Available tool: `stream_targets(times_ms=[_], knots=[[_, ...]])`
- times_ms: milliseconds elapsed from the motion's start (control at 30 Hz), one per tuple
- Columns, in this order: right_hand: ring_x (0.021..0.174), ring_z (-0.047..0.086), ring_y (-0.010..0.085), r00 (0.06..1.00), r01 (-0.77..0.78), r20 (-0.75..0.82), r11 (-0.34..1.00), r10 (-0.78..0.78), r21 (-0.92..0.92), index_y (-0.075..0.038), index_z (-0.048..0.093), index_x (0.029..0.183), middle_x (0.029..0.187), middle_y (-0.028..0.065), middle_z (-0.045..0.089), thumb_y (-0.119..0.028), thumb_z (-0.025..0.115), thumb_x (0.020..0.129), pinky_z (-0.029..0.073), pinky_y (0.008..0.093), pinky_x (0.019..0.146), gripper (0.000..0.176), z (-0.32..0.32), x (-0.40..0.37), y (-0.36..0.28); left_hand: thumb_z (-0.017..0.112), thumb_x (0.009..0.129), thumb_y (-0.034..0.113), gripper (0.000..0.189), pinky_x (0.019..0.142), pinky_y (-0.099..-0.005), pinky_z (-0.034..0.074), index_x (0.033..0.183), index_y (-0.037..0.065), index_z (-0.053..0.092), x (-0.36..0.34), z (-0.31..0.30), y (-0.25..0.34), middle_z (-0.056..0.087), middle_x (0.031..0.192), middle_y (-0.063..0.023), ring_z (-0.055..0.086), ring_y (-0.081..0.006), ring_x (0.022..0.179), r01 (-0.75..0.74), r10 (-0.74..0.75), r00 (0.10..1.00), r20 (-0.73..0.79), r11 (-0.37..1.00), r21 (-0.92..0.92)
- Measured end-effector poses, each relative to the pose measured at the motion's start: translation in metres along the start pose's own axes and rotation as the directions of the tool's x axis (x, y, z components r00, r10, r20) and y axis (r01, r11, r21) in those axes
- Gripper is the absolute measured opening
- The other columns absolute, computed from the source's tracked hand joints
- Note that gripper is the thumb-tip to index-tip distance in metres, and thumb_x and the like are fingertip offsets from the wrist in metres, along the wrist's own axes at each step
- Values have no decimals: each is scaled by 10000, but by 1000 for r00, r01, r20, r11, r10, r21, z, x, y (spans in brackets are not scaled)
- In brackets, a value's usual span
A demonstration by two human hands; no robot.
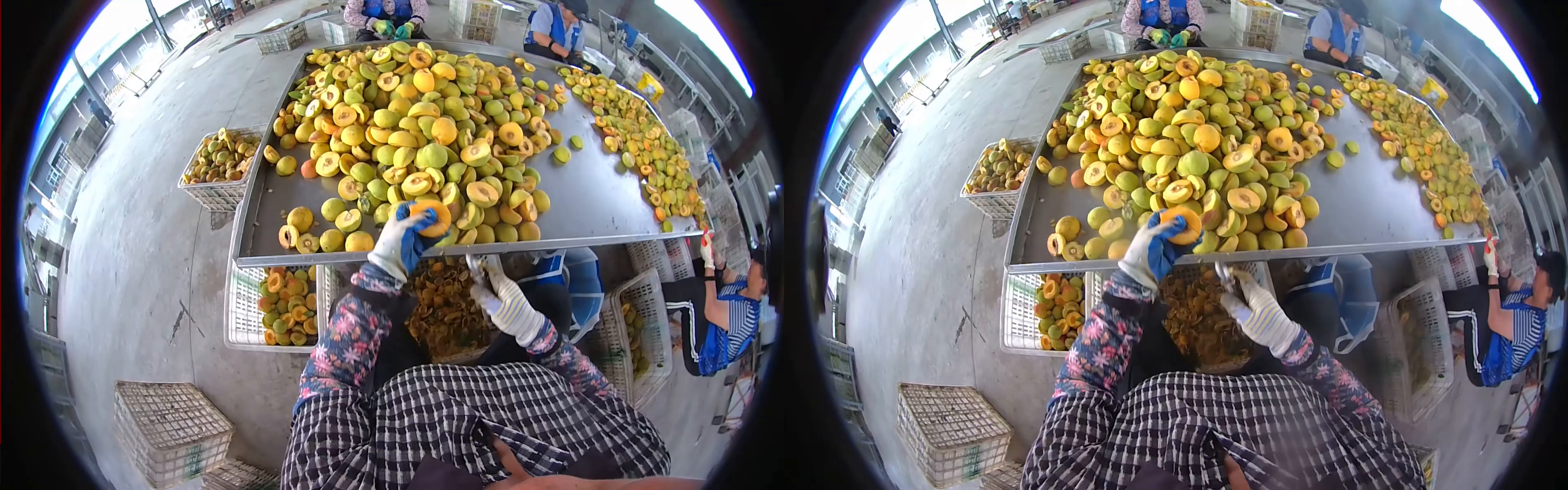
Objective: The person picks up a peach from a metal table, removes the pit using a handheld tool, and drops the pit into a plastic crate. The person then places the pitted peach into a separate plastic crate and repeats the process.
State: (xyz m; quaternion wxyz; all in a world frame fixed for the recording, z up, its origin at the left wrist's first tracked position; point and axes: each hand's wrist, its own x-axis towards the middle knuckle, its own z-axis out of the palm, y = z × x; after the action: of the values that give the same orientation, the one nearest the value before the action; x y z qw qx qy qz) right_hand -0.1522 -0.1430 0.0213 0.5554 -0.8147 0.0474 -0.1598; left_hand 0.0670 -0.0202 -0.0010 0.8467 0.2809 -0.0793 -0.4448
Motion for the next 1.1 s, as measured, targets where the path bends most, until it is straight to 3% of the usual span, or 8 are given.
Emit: stream_targets(times_ms=[67,233,533,633,800,900,1033,1100], knots=[[939,534,204,963,-269,22,962,268,40,2,475,1302,1041,110,588,-166,573,961,435,342,889,393,-4,10,-17,590,951,125,290,886,-456,570,1217,34,520,-18,11,-25,620,1123,-108,652,-269,999,12,-13,995,-98,1000,-7],[859,544,158,958,-282,24,933,284,225,-1,489,1273,996,57,601,-164,600,965,455,319,782,366,0,22,-9,473,1009,466,500,906,-409,551,1260,40,544,-45,31,-37,617,1168,-99,621,-241,1053,18,-33,998,-53,966,-258],[702,635,412,991,135,63,840,-120,-525,-28,407,1330,760,216,643,-267,585,947,486,492,608,485,1,18,-26,501,1000,300,461,1014,-490,479,1318,-33,481,-57,38,-44,559,1264,-190,562,-351,1166,-140,130,990,-61,966,-217],[741,639,422,997,61,77,745,-13,-665,2,450,1265,812,222,657,-240,586,945,491,501,644,424,3,16,-29,502,1000,267,426,1000,-471,485,1296,-39,494,-60,43,-45,568,1232,-194,570,-354,1146,-81,84,996,0,962,-262],[708,635,425,992,70,123,705,25,-706,50,475,1189,779,235,652,-224,586,936,494,503,616,389,11,12,-29,497,1018,276,364,922,-420,534,1216,-23,560,-58,34,-50,623,1124,-147,618,-300,1068,-43,54,998,34,964,-263],[705,634,426,991,96,136,750,-9,-655,64,479,1168,771,237,648,-187,577,932,494,501,613,358,19,8,-16,485,1020,384,438,984,-490,499,1207,-10,526,-54,36,-62,586,1184,-175,588,-361,1098,-145,106,979,-174,962,-232],[703,630,432,977,204,158,817,-139,-540,74,474,1177,771,236,648,-145,564,927,496,500,609,344,27,7,7,468,1026,405,420,941,-453,530,1150,10,534,-56,35,-74,597,1116,-145,626,-327,1030,-276,256,945,-204,958,-75],[734,635,437,987,98,158,800,-4,-592,53,508,1126,780,235,647,-194,565,930,507,505,632,319,26,8,-3,458,1030,407,428,945,-449,526,1142,0,530,-58,33,-78,589,1132,-148,623,-323,1044,-370,391,905,-169,918,145]])
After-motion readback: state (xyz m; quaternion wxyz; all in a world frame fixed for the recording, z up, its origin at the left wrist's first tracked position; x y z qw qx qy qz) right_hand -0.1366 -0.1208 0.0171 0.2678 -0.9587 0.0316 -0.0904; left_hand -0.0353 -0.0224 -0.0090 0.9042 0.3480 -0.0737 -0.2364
